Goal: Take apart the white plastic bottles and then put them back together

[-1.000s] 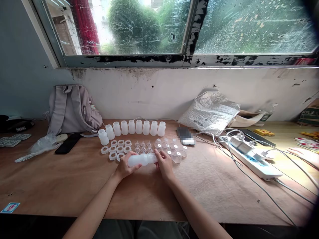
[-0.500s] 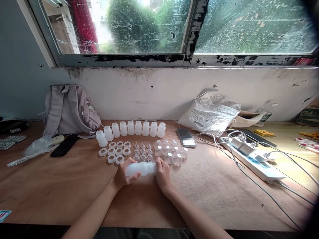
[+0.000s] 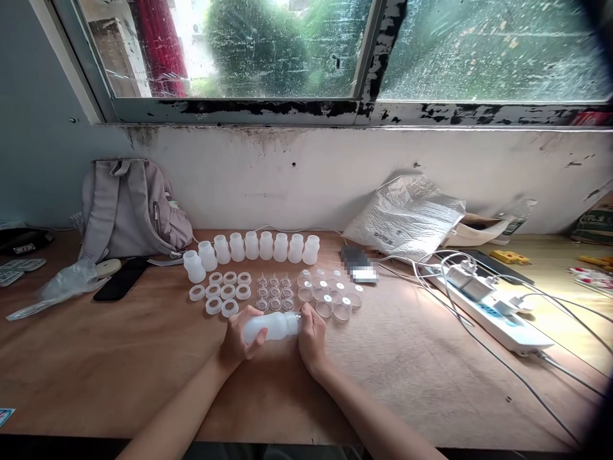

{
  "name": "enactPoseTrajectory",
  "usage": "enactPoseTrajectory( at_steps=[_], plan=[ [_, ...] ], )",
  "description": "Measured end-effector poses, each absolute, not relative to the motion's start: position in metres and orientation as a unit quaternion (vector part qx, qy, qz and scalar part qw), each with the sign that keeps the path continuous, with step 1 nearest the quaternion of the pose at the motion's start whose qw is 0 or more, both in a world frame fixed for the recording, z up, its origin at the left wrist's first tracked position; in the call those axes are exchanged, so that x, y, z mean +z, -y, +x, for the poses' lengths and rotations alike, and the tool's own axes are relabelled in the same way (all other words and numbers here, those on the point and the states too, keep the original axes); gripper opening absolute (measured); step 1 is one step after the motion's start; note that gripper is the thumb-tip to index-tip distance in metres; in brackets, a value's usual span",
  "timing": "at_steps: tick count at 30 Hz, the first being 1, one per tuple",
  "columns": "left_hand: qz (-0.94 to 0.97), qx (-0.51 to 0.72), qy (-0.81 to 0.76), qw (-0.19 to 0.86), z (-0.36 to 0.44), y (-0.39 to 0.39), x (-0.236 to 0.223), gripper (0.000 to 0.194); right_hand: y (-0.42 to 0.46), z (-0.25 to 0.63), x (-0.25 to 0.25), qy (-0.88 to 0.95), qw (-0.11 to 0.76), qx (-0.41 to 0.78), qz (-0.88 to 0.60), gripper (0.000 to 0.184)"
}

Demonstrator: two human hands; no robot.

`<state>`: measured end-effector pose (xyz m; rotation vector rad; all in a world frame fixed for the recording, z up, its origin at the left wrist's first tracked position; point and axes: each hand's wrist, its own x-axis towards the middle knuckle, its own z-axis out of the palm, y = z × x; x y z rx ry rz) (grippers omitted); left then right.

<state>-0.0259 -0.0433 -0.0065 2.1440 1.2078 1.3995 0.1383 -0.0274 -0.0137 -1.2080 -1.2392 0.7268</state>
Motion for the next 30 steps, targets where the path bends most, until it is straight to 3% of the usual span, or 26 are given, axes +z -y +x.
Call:
enactPoseTrajectory(
  at_steps=[11,19,24,30],
  plan=[
    [0.680,0.504,-0.478,0.234,-0.030,0.031,0.004,0.021,0.018,0.138,-0.006,0.544,0.556,0.367,-0.511,0.036],
    [0.504,0.595,-0.467,0.416,-0.036,0.019,-0.001,0.030,0.016,0.135,-0.004,0.476,0.528,0.587,-0.387,0.046],
    [0.327,0.697,-0.376,0.516,-0.046,0.009,0.002,0.032,0.019,0.133,-0.002,0.512,0.477,0.608,-0.376,0.044],
    [0.272,0.698,-0.270,0.604,-0.055,0.011,0.012,0.031,0.016,0.135,-0.003,0.522,0.479,0.600,-0.373,0.043]
  ],
)
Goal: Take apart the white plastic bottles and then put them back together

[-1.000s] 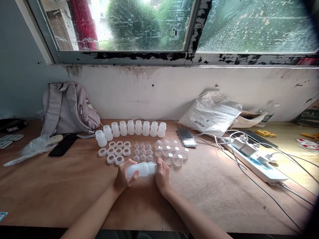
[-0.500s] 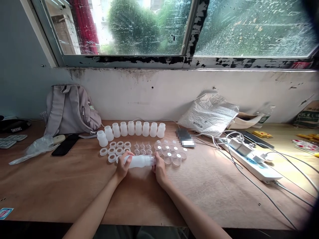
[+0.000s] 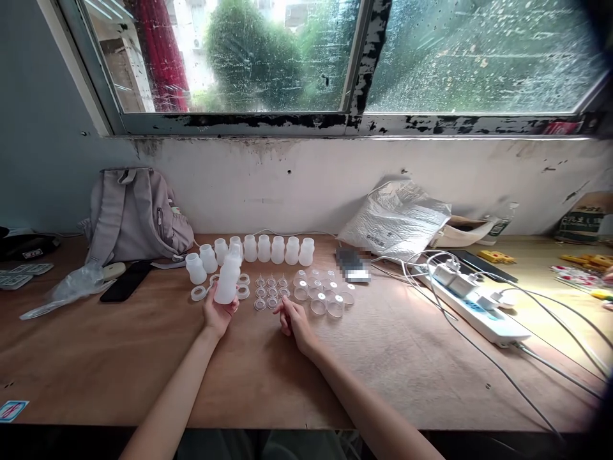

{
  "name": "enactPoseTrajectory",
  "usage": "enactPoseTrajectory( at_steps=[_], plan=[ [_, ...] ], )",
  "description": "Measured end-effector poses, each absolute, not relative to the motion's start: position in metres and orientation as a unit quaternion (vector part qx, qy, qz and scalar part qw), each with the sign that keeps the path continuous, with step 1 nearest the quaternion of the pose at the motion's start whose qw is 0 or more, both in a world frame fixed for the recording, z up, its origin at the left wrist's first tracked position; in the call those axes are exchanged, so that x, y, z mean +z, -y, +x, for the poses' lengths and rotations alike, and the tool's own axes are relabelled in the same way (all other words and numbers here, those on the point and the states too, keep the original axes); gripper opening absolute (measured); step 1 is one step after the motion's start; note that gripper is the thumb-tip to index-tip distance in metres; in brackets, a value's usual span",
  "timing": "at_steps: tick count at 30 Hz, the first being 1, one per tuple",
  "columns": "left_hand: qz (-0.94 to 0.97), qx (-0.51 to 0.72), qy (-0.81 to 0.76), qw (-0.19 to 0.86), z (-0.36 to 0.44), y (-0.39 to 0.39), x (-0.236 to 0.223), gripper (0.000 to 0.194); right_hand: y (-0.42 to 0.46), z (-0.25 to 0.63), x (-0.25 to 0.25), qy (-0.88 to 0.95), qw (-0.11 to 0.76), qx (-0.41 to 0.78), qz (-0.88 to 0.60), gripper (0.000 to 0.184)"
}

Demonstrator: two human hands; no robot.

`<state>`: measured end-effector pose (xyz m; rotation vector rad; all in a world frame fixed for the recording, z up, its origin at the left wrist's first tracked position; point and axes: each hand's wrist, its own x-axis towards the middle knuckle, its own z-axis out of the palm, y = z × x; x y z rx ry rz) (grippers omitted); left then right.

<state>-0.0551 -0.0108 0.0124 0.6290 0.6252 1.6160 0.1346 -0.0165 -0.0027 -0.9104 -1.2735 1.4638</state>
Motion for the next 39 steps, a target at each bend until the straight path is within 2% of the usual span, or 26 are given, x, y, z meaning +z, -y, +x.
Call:
enactPoseTrajectory(
  at_steps=[9,30,35,39],
  plan=[
    [0.300,0.631,-0.293,0.652,-0.049,0.015,0.013,0.033,0.014,0.136,-0.004,0.531,0.473,0.599,-0.368,0.042],
    [0.367,0.591,-0.318,0.644,-0.044,0.017,0.011,0.032,0.009,0.138,-0.005,0.518,0.501,0.590,-0.364,0.039],
    [0.362,0.661,-0.326,0.571,-0.045,0.011,0.003,0.027,0.009,0.138,-0.005,0.517,0.497,0.592,-0.368,0.037],
    [0.369,0.743,-0.370,0.418,-0.054,0.005,0.000,0.030,0.007,0.140,-0.005,0.513,0.499,0.596,-0.365,0.036]
  ],
)
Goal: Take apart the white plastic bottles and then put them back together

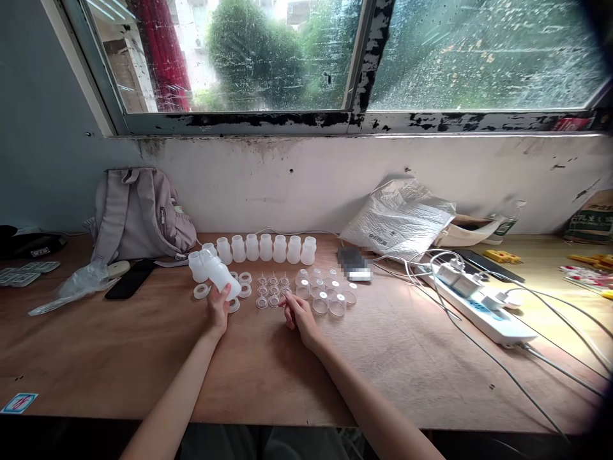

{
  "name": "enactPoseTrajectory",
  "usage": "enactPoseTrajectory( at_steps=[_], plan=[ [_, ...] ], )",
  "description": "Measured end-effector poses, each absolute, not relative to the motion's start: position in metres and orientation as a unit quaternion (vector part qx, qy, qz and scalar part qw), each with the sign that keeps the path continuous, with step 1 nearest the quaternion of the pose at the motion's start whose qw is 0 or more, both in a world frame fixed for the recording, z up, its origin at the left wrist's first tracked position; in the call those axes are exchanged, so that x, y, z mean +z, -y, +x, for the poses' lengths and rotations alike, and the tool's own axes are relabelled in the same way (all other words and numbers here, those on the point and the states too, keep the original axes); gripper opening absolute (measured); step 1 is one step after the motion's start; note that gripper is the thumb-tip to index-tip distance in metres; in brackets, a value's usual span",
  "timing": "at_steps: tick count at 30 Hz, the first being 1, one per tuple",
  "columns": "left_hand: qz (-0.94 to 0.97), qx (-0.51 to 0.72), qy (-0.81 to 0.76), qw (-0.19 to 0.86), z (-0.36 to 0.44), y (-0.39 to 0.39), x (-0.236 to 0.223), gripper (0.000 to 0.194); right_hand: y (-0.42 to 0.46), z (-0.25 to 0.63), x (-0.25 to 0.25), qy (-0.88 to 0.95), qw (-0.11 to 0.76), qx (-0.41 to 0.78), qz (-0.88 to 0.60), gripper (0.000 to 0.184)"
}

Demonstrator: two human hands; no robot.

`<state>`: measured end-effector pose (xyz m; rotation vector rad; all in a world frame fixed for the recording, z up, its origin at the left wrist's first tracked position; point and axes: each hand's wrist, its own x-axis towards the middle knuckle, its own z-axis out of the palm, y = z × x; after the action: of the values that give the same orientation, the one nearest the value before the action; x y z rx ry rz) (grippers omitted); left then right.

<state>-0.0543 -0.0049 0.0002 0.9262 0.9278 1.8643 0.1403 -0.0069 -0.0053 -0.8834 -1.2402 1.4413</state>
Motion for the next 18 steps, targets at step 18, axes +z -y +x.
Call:
enactPoseTrajectory(
  at_steps=[18],
  plan=[
    [0.423,0.466,-0.775,0.053,-0.200,-0.011,-0.016,0.050,0.004,0.142,-0.004,0.526,0.490,0.581,-0.382,0.037]
  ],
)
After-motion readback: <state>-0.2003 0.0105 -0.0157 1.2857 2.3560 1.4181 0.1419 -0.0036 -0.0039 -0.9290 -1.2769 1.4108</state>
